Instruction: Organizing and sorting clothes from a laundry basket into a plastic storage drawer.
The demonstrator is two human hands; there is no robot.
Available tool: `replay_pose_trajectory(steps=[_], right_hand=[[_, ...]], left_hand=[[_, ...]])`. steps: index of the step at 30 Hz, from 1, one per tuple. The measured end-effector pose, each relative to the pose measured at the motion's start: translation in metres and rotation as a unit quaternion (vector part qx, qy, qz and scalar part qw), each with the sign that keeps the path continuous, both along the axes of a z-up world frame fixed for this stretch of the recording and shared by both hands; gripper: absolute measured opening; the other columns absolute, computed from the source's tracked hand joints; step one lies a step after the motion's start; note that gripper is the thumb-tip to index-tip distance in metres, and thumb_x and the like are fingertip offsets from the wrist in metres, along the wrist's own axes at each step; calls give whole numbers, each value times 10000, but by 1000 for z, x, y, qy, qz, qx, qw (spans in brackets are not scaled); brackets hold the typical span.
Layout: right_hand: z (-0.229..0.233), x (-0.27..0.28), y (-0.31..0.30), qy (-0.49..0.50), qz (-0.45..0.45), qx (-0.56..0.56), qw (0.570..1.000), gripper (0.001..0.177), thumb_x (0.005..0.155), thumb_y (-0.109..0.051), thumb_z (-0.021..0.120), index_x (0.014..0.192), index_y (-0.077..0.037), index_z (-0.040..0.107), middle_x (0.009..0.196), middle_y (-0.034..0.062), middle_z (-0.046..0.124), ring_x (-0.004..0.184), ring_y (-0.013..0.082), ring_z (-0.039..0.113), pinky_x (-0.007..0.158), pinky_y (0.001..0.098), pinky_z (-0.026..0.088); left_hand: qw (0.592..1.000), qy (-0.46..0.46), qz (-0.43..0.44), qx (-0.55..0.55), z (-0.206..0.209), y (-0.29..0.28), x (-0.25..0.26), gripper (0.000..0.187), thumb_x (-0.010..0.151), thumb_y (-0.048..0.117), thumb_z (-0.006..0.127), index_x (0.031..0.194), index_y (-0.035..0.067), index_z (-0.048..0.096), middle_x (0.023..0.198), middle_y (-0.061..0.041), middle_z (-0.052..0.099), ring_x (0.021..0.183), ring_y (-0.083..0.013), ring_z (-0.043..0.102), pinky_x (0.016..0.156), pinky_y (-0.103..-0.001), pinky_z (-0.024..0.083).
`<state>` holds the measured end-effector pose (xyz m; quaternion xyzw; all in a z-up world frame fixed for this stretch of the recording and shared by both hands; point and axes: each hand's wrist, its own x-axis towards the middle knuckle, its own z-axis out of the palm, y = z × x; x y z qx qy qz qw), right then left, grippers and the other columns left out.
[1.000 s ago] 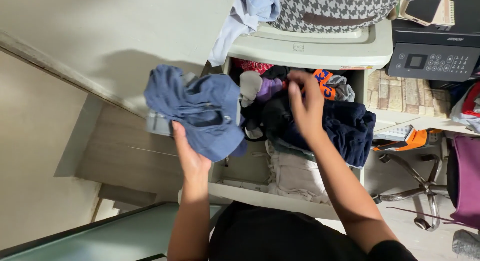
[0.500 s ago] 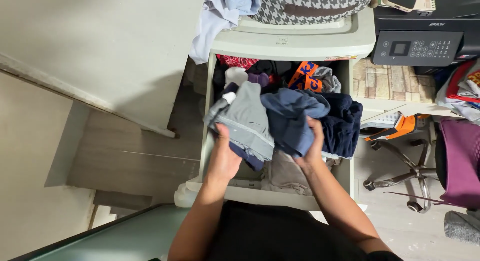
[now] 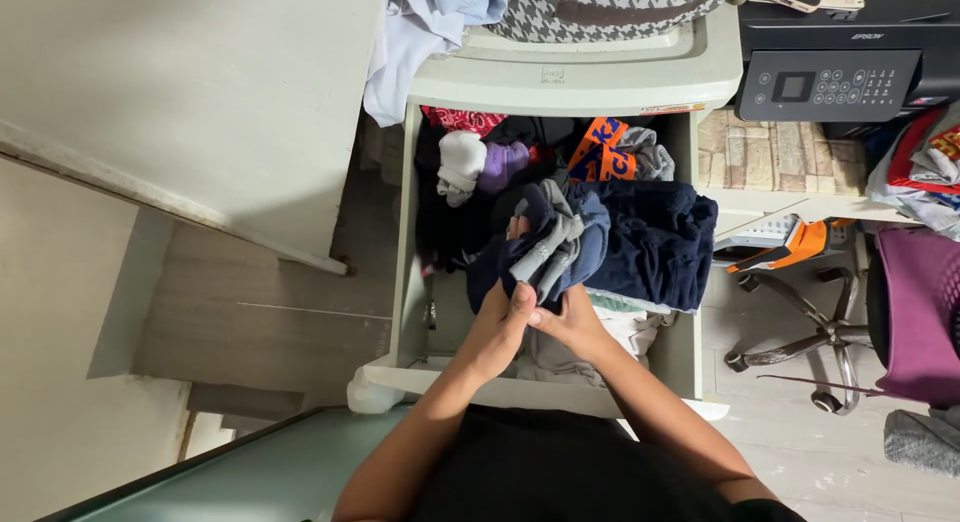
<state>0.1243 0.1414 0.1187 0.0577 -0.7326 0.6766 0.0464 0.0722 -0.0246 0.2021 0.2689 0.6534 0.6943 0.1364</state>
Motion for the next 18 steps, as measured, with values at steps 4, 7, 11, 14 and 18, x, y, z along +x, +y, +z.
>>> replay_pose_trajectory(steps=[4, 7, 11, 14, 18], right_hand=[[-14, 3, -3, -17, -39, -53, 998, 798, 954, -433, 740, 1503, 21, 381, 1461, 146, 503, 1363, 247, 456, 1159, 395, 342], [-41, -5, 5, -105, -156, -448, 874, 678, 1003, -392, 719, 1465, 36, 466, 1355, 155, 586, 1248, 302, 554, 1084, 473, 434], [13, -13, -1, -139, -154, -562, 801, 706, 876, -478, 661, 1401, -23, 533, 1319, 146, 670, 1178, 303, 653, 1003, 457, 509], [-47, 6, -6, -2, -94, -418, 903, 632, 996, -369, 689, 1454, 29, 511, 1366, 132, 621, 1261, 271, 605, 1089, 454, 473], [-49, 9, -9, -15, -98, -229, 968, 661, 967, -395, 661, 1441, 22, 465, 1397, 133, 570, 1288, 251, 536, 1112, 412, 393]], left_hand=[[994, -106, -25, -12, -34, -7, 2, 817, 1087, 593, 383, 1543, -85, 406, 1602, -260, 399, 1480, -349, 356, 1213, -423, 289], [947, -295, -22, 124, -41, -11, -11, 786, 1068, 567, 405, 1541, -62, 404, 1574, -233, 435, 1440, -334, 397, 1186, -424, 319], [867, -393, -51, 303, -32, -17, -14, 802, 1041, 575, 386, 1607, 21, 264, 1692, -133, 271, 1546, -264, 276, 1244, -408, 247], [916, -309, -86, 243, -26, -10, -6, 862, 1034, 639, 325, 1643, 37, 220, 1720, -129, 235, 1576, -270, 236, 1267, -390, 210], [996, -52, -70, -10, -4, -3, 0, 879, 1073, 620, 356, 1658, 1, 140, 1748, -225, 87, 1627, -361, 44, 1286, -436, 127]])
